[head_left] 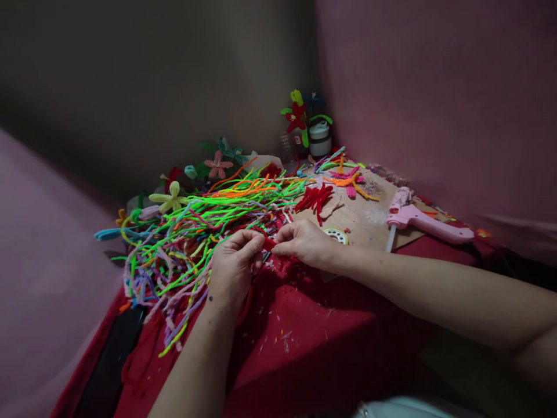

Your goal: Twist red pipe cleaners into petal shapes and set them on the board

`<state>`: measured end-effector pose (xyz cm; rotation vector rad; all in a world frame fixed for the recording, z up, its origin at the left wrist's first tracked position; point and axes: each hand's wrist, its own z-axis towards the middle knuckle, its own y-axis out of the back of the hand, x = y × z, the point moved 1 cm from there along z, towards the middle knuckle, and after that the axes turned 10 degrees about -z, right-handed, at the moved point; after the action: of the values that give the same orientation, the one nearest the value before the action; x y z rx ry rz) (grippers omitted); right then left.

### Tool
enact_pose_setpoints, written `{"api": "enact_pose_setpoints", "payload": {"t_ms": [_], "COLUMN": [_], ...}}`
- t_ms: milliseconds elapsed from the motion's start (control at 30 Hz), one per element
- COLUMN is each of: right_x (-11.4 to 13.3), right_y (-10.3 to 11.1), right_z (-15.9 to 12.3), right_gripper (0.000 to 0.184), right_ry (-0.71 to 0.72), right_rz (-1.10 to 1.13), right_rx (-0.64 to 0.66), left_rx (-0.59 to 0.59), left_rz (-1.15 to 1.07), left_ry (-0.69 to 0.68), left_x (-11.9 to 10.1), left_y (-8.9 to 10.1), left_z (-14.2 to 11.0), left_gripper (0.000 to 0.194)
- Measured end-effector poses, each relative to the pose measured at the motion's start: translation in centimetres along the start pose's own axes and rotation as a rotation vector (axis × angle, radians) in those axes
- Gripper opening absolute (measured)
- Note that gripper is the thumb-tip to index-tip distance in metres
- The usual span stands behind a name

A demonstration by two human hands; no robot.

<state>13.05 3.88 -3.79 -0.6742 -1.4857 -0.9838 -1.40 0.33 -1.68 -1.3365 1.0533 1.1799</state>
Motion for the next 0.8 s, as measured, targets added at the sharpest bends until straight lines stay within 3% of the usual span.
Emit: {"api": "enact_pose_setpoints", "payload": {"t_ms": [300,500,667,800], "right_x": [0.0,-0.3,0.0,0.1], "right_y": [-0.1,-0.4,-0.3,0.1], "right_z": [-0.2,-0.2,-0.2,-0.3], "right_gripper": [0.031,0.03,0.022,0.021], "right_ry": [0.003,-0.029,-0.063,-0.039], "right_rz": [0.003,0.056,0.134,0.114], "right_rx": [0.132,0.136,0.225,0.208], "left_rx": [0.027,0.114,0.156,0.168], "left_rz": [0.113,0.258,0.159,0.08], "left_ry": [0.04,0.1,0.127,0.138], "left_x": [-0.9,-1.4,-1.2,-0.8], "left_y": [-0.4,0.5,0.6,0.2], "left_z": [-0.4,0.0,-0.1,-0.5], "left_gripper": [0.019,0.021,0.02,0.018]}}
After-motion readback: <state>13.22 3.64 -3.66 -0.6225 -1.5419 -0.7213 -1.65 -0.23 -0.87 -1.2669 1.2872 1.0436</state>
